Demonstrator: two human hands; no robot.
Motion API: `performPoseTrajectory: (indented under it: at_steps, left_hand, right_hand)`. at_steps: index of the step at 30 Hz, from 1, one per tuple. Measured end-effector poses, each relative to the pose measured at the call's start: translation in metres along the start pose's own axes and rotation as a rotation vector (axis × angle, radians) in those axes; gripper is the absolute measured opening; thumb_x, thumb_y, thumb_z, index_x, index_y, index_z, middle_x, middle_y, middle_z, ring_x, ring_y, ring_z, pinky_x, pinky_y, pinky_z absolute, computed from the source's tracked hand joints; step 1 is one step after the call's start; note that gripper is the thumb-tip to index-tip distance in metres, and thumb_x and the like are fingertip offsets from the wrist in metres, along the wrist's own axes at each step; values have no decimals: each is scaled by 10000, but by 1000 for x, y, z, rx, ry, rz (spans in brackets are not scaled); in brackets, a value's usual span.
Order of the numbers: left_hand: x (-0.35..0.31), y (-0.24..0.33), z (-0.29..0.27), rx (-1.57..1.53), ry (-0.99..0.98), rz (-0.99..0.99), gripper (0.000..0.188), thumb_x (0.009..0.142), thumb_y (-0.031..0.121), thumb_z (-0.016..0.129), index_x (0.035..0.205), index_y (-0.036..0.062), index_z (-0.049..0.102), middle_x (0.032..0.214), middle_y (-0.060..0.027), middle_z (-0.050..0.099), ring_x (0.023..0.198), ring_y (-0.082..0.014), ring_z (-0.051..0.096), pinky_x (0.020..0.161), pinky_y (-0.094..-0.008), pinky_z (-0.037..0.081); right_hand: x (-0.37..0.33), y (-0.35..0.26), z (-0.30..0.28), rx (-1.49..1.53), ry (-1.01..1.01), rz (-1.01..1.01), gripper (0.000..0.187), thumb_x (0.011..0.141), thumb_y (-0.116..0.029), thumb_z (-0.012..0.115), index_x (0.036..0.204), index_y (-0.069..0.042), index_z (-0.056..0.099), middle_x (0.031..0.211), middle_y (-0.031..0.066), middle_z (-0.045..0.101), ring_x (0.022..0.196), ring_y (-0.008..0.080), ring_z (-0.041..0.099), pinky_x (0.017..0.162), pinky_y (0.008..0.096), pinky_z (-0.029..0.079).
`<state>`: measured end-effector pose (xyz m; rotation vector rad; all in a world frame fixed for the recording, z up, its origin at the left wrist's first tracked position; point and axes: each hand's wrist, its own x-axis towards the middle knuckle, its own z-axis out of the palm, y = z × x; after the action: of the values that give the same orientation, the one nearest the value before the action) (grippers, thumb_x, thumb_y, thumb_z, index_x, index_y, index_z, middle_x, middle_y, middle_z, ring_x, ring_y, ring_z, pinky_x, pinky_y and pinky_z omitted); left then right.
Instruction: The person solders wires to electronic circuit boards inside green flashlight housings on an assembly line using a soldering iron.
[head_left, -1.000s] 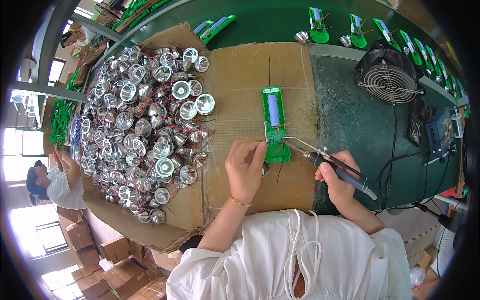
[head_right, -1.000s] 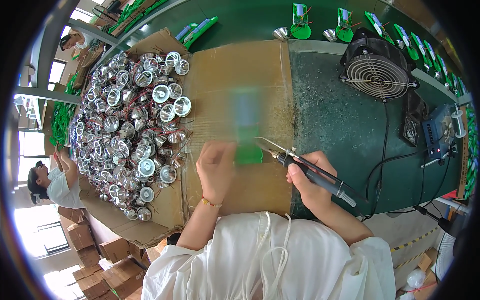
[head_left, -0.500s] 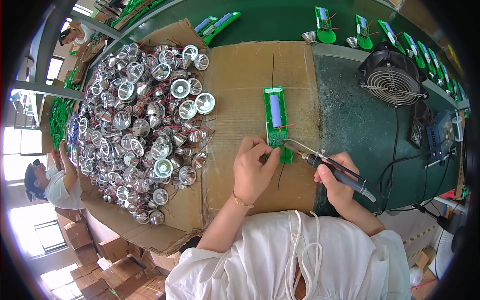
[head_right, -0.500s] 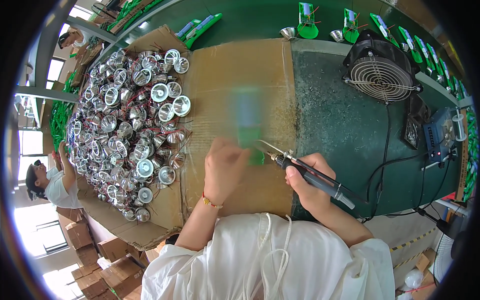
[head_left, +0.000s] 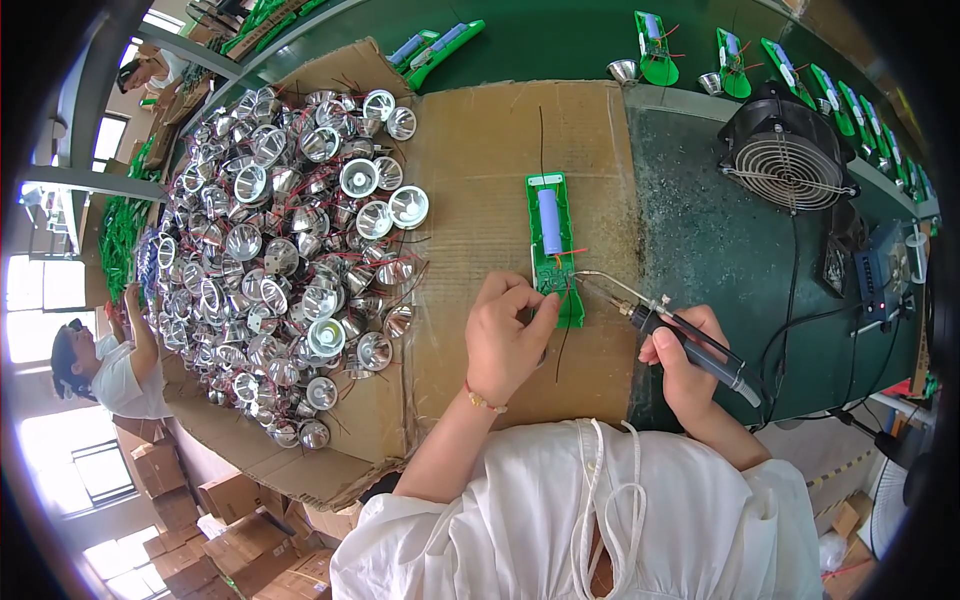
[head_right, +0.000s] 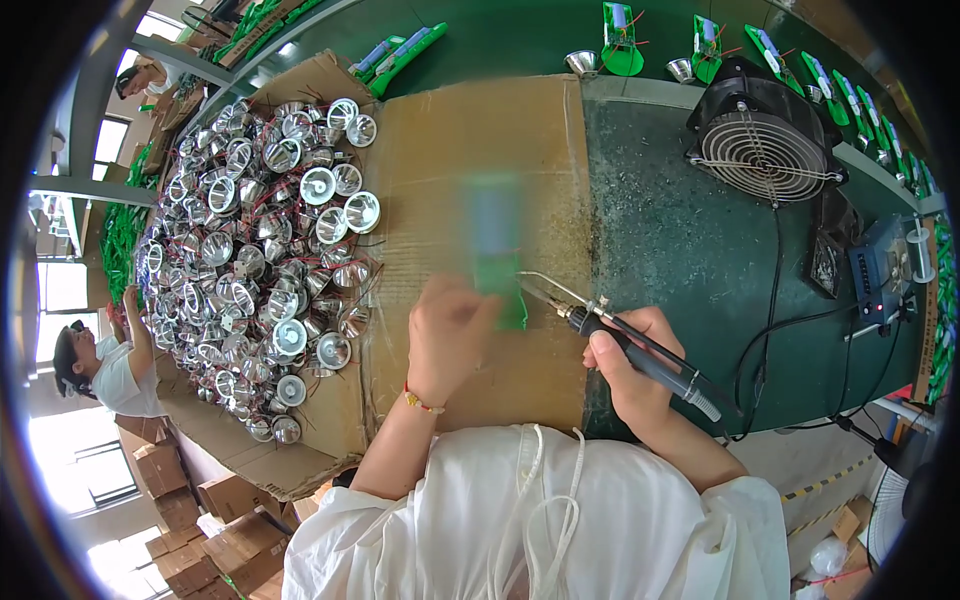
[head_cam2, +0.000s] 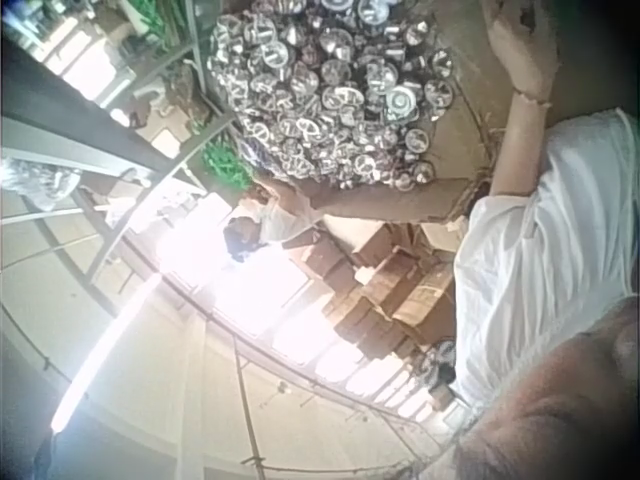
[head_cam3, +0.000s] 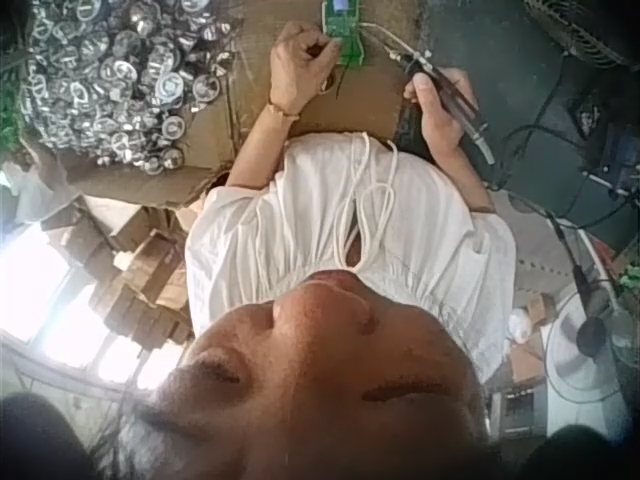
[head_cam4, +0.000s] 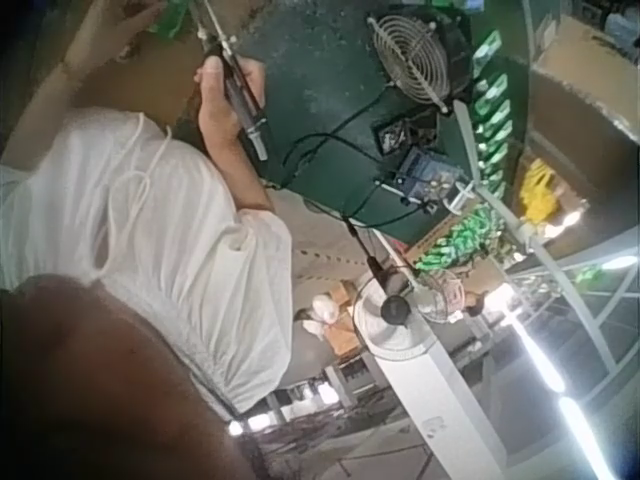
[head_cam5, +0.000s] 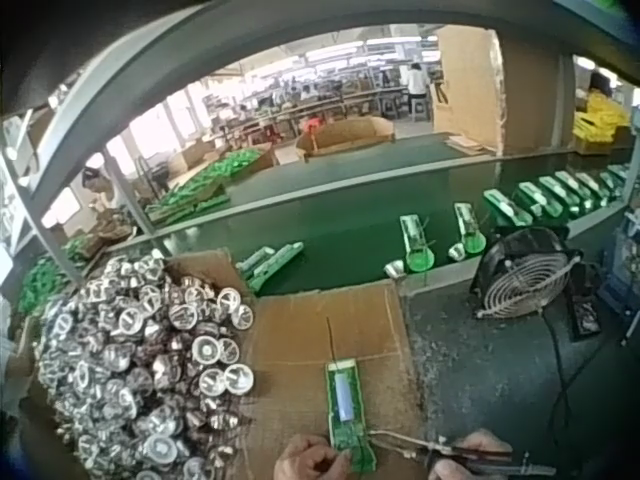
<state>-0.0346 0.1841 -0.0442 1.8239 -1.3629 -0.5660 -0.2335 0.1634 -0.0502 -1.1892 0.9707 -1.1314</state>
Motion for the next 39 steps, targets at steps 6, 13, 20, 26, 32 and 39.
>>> performPoseTrajectory:
  at_steps: [6, 13, 20, 26, 32, 39]
  left_hand:
    - [0, 2, 0, -17, -14, -31, 137, 712, 121, 663, 661, 5, 611, 754, -84, 525, 579, -197, 501, 503, -299, 395]
    - [1, -2, 1, 9, 0, -29, 143, 708, 119, 662, 653, 1, 603, 747, -83, 521, 561, -189, 496, 497, -293, 395]
    - [2, 11, -5, -73, 37, -9, 157, 740, 129, 665, 711, -17, 615, 779, -77, 555, 578, -121, 536, 501, -239, 423]
    - [13, 14, -23, 86, -283, -241, 157, 751, 161, 635, 723, 8, 658, 545, -59, 612, 479, -106, 582, 468, -235, 451]
    - [132, -2, 19, 367, -186, 310, 166, 721, 180, 583, 667, 42, 658, 534, -113, 591, 484, -222, 600, 497, -320, 473]
    - [292, -6, 11, 575, 271, 40, 358, 685, 395, 666, 893, 104, 662, 824, -120, 648, 767, -276, 624, 675, -372, 492]
  right_hand:
    - [0, 0, -4, 3, 12, 26, 165, 816, -105, 566, 854, -20, 430, 649, 84, 553, 527, 122, 542, 486, 227, 446]
    - [1, 3, -9, -1, 33, 22, 171, 815, -118, 570, 864, -21, 438, 645, 78, 551, 514, 120, 538, 472, 220, 438]
    - [6, 4, -22, 73, 83, 51, 138, 813, -66, 575, 844, 6, 461, 639, 86, 568, 539, 110, 542, 503, 222, 449]
    - [5, 1, -43, -21, 107, 45, 148, 811, -70, 575, 830, 5, 449, 643, 91, 567, 541, 106, 540, 511, 229, 455]
    - [14, 1, -44, 17, 142, 113, 163, 807, -76, 589, 833, 4, 449, 660, 94, 570, 555, 118, 553, 528, 243, 472]
    - [14, 6, -50, 83, 191, 172, 123, 788, -11, 573, 834, 3, 460, 685, 91, 577, 584, 115, 565, 549, 247, 482]
